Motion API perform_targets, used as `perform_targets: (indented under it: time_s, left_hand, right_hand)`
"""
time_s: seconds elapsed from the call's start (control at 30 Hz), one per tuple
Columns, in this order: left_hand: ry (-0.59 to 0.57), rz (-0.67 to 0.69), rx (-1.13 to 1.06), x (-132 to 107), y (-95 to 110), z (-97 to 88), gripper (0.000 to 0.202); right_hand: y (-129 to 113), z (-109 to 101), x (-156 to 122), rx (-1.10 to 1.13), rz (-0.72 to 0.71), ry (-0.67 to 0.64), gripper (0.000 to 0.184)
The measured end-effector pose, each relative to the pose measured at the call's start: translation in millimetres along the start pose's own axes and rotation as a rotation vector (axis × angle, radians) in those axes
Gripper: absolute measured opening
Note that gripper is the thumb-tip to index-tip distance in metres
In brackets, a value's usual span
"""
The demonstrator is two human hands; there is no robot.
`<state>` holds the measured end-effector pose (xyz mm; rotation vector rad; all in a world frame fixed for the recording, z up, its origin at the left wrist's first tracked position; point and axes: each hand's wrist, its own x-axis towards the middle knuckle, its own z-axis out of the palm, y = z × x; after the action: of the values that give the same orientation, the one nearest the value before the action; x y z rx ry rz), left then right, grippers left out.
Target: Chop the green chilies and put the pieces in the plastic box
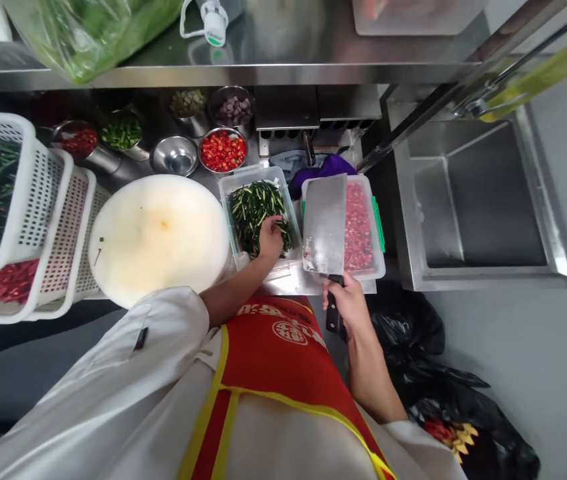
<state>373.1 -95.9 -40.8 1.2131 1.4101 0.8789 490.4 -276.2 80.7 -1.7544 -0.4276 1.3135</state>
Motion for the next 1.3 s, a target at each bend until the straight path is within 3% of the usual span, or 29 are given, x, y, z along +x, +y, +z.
perform_targets:
  time_s: [0.1, 0.2, 0.33, 0.43, 0.5, 0.57, 0.63, 0.73, 0.87, 0.97, 1.07, 1.13, 1.2, 1.3]
  left_hand:
    - [0.043, -0.071, -0.077, 3, -1, -14.5, 0.023]
    - [0.001, -0.040, -0.018, -6, 8, -37.2, 0.020]
    - [-0.076, 0.064, 0.105, -34, 30, -60.1, 0.011]
    - [-0.188, 0.105, 0.222, -49, 42, -71.6, 0.023]
    - [-0.213, 0.241, 0.266, -48, 43, -85.6, 0.025]
    - [-0.183, 0.410, 0.322, -42, 41, -110.9, 0.041]
    - [-0.108, 0.498, 0.387, -33, 40, -149.3, 0.057]
    - [0.084, 0.476, 0.473, -18, 43, -230.1, 0.057]
    - [0.359, 0.487, 0.591, 9, 70, -367.5, 0.047]
    - [0.529, 0.471, 0.696, 32, 96, -471.7, 0.042]
    - [0.652, 0.368, 0.766, 64, 114, -561.0, 0.040]
    - [0.711, 0.239, 0.761, 95, 120, -608.0, 0.044]
    - [0.762, 0.105, 0.721, 133, 126, -642.8, 0.053]
    - [0.789, -0.069, 0.615, 194, 139, -669.1, 0.063]
  right_hand:
    - [-8, -14, 4, -0.007, -0.017, -0.005, 0.014]
    - [-11, -15, 13, -0.024, -0.019, -0.047, 0.014]
    - [-6, -2, 27, -0.068, -0.026, -0.136, 0.016]
    - [1, 16, 36, -0.081, 0.025, -0.143, 0.022]
    - [5, 29, 40, -0.027, 0.056, -0.121, 0.029]
    - [7, 42, 43, 0.028, 0.079, -0.151, 0.033]
    - [9, 54, 43, 0.041, 0.098, -0.191, 0.035]
    - [15, 73, 38, 0.012, 0.106, -0.223, 0.035]
    - [26, 113, 26, -0.026, 0.107, -0.244, 0.036]
    - [34, 156, 14, -0.071, 0.105, -0.287, 0.034]
    - [41, 202, 3, -0.150, 0.069, -0.333, 0.031]
    - [43, 231, -3, -0.242, 0.032, -0.358, 0.028]
    - [44, 256, -10, -0.351, -0.002, -0.366, 0.026]
    - [42, 283, -17, -0.474, -0.059, -0.340, 0.023]
